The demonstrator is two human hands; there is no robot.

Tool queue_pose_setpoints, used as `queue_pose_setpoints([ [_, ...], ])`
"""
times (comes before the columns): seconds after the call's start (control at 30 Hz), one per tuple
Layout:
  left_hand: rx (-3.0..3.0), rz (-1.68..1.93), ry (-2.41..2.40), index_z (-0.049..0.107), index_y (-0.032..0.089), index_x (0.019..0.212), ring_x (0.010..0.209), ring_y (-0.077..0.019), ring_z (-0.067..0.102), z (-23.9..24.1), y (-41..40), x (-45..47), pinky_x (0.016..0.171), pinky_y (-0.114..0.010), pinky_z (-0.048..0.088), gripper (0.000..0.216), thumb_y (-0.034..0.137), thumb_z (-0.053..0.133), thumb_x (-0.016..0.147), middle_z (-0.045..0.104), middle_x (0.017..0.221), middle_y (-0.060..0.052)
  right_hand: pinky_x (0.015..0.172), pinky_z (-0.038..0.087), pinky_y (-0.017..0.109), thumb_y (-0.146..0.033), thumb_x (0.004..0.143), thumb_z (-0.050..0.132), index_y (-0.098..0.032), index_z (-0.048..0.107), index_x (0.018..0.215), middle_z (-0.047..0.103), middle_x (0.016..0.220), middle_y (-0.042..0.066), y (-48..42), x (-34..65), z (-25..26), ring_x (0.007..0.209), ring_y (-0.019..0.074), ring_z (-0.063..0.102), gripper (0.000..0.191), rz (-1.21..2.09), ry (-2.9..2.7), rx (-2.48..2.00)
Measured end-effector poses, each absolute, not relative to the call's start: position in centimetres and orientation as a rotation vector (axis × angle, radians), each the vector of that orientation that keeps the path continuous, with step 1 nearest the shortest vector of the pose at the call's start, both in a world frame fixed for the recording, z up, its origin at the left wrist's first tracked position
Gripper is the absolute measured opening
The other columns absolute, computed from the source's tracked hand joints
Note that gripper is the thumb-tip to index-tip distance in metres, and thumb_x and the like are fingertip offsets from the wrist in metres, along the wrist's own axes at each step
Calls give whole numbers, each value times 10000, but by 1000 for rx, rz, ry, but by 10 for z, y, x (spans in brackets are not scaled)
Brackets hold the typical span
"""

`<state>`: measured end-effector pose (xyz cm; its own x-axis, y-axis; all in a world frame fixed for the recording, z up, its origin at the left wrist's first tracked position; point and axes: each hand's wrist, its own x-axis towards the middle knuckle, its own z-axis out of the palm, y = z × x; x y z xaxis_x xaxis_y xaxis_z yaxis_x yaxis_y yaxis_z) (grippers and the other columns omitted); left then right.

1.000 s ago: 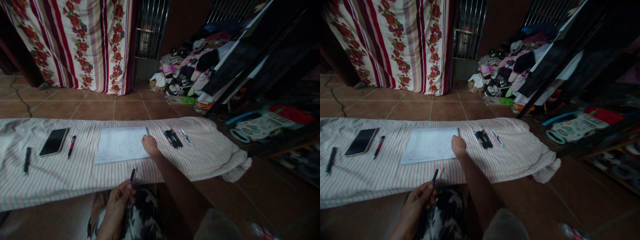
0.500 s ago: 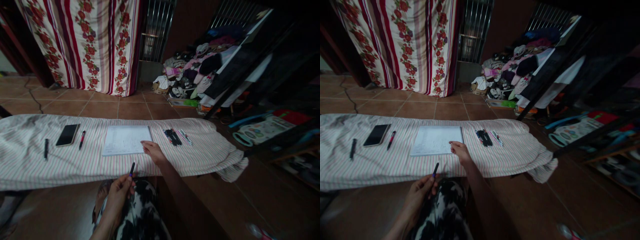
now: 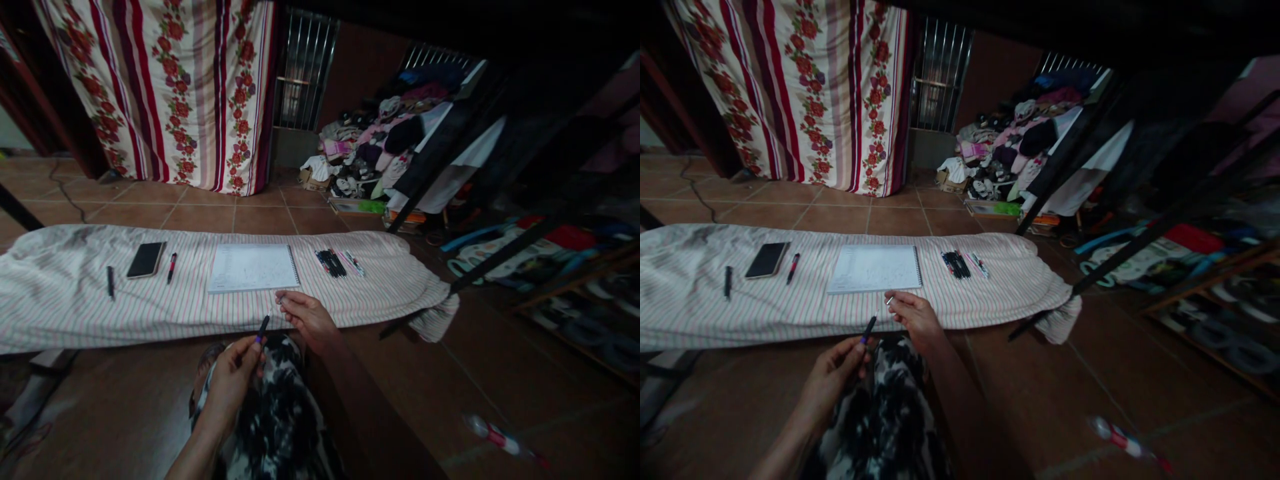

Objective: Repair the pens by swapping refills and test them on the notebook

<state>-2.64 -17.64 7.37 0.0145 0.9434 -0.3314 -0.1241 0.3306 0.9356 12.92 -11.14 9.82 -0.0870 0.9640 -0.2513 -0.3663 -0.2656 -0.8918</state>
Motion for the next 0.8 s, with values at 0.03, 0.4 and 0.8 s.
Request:
queue_pose_setpoints([
  [0.03, 870, 1018, 1260, 686, 123, 891, 498, -92, 438, 77, -180, -27, 458, -202, 266, 548, 574, 701, 581, 579, 624, 4, 600, 362, 214, -352, 494, 842, -159, 743, 791, 643, 786, 22, -115, 129, 101, 682, 83, 520, 368, 1586, -814, -1088],
  [0.4, 953, 1046, 1257, 680, 118, 797, 479, -95, 445, 100, -201, -28, 460, -216, 272, 470, 533, 668, 578, 576, 580, 7, 633, 368, 226, -370, 525, 831, -176, 744, 810, 638, 728, 7, -145, 125, 114, 681, 90, 535, 356, 1589, -898, -1075],
  [0.8, 983, 1041, 1272, 686, 110, 829, 488, -109, 456, 105, -209, -29, 464, -223, 299, 481, 525, 650, 588, 578, 575, 2, 616, 375, 198, -355, 524, 839, -168, 744, 808, 661, 721, 0, -158, 122, 119, 661, 72, 552, 353, 1608, -899, -1055],
])
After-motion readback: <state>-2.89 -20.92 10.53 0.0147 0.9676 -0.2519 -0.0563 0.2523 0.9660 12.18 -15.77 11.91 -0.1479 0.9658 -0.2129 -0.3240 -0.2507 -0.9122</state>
